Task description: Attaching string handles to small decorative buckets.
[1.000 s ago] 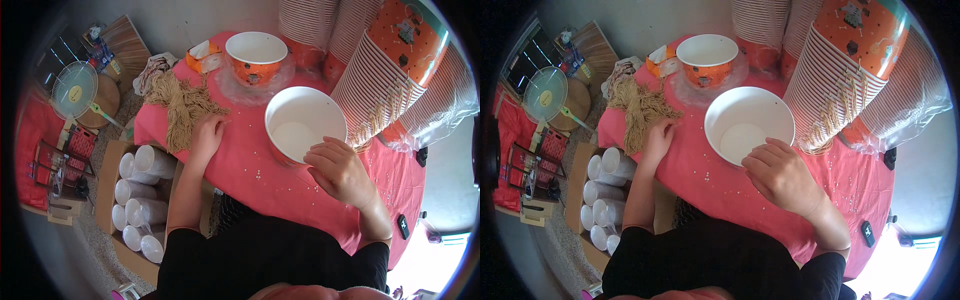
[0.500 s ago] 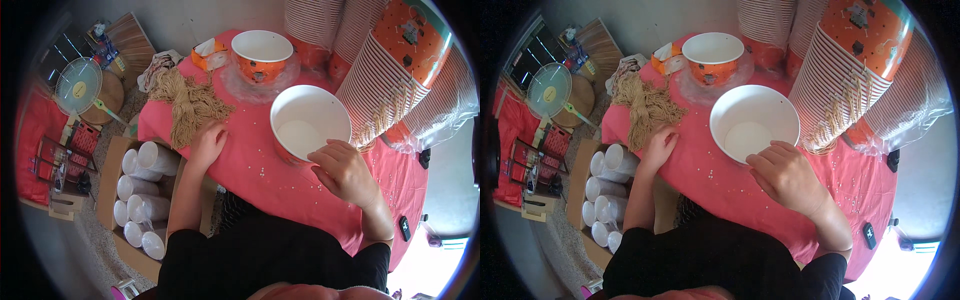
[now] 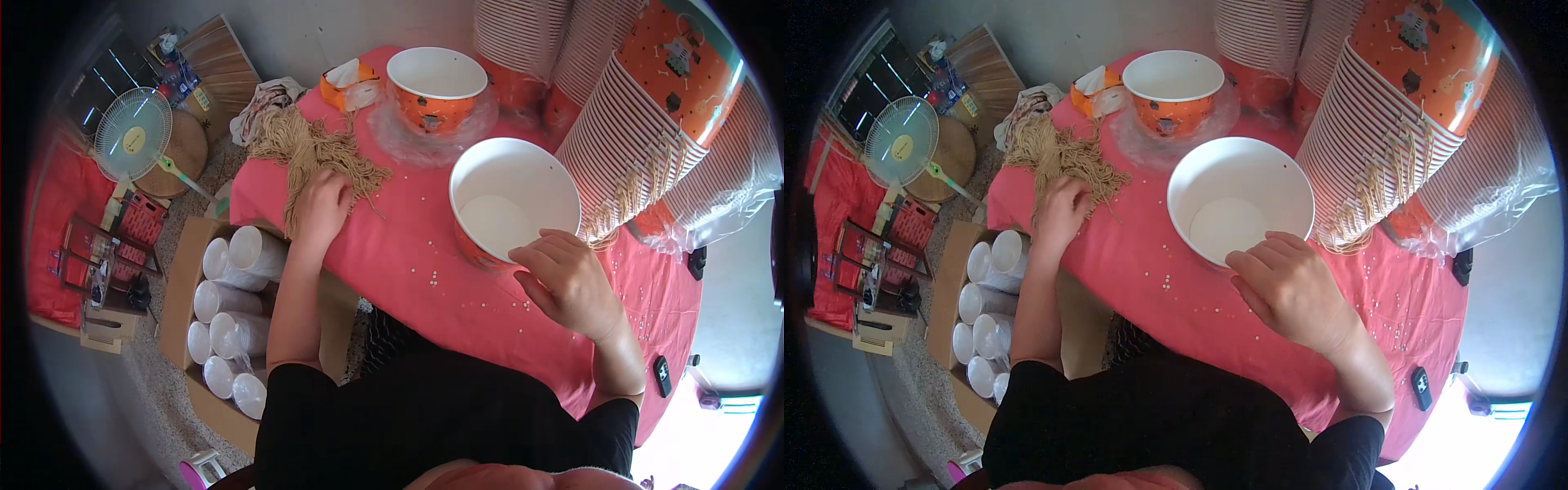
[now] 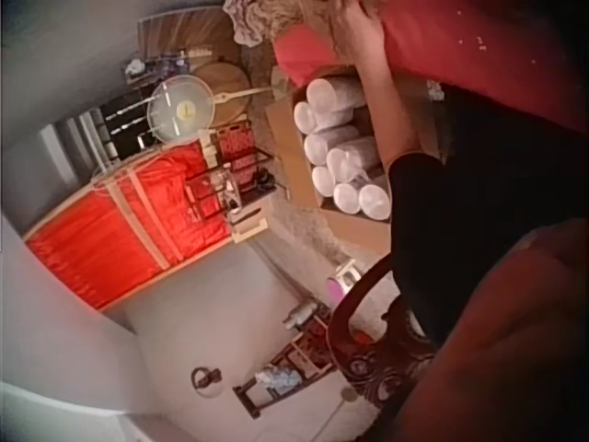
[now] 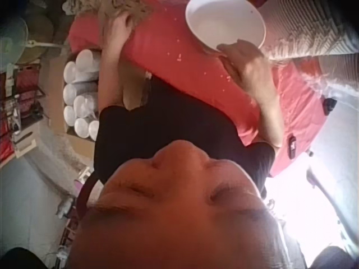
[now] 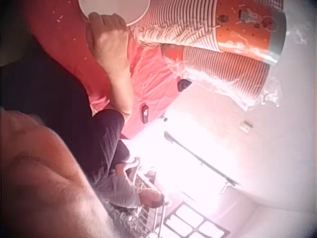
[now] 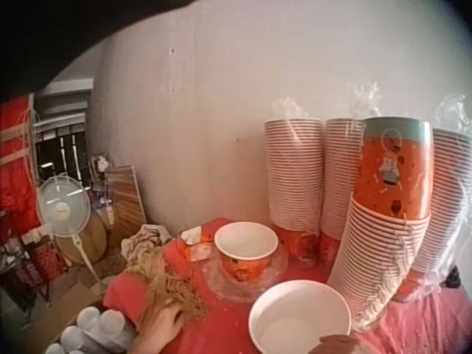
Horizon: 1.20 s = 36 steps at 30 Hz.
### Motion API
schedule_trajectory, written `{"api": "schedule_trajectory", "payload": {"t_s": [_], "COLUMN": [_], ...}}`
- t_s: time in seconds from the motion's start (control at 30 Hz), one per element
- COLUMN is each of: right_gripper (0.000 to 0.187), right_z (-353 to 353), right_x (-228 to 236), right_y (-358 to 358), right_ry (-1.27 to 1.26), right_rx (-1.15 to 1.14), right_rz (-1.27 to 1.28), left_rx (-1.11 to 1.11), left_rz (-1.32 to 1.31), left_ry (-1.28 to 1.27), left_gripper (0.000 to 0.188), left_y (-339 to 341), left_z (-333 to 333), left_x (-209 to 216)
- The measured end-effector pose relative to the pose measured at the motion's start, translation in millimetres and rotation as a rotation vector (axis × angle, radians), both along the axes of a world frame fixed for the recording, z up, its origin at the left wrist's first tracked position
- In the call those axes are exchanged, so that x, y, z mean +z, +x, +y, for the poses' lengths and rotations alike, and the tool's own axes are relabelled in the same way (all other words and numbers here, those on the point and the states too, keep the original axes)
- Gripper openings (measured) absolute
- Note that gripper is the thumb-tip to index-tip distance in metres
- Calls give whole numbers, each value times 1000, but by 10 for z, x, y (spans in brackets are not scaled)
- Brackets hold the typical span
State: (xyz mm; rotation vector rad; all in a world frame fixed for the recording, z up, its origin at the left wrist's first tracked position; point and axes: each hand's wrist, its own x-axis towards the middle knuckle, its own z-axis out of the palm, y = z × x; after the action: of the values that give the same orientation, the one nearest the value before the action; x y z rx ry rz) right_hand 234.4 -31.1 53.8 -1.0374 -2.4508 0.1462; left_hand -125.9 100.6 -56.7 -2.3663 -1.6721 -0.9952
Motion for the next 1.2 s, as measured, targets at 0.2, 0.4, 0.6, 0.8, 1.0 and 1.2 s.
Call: {"api": "schedule_trajectory", "payload": {"t_s": [0.2,0.4,0.6,0.8,1.0,1.2], "right_gripper": [30,29,28,29,28,40], "right_z": [-3,-10,-8,-4,-13,-185], "right_x": [0,3,-4,-22,29,-13], "right_y": [2,1,4,7,-99,-336], "right_ry": [18,3,17,10,228,91], "right_rx": [3,-5,-5,-4,-2,126], "right_rz": [5,-3,1,12,78,176], "left_rx": [-69,-77,-113,-215,-465,-743], "left_rz": [83,142,8,-196,-291,-524], "left_ry": [-74,-50,-73,-63,-42,-118], "left_gripper": [6,5,7,10,15,15], "left_y": [136,99,106,140,479,939], "left_z": [42,117,-58,-376,-772,-1155], "left_x": [-41,-162,-122,-52,212,471]}}
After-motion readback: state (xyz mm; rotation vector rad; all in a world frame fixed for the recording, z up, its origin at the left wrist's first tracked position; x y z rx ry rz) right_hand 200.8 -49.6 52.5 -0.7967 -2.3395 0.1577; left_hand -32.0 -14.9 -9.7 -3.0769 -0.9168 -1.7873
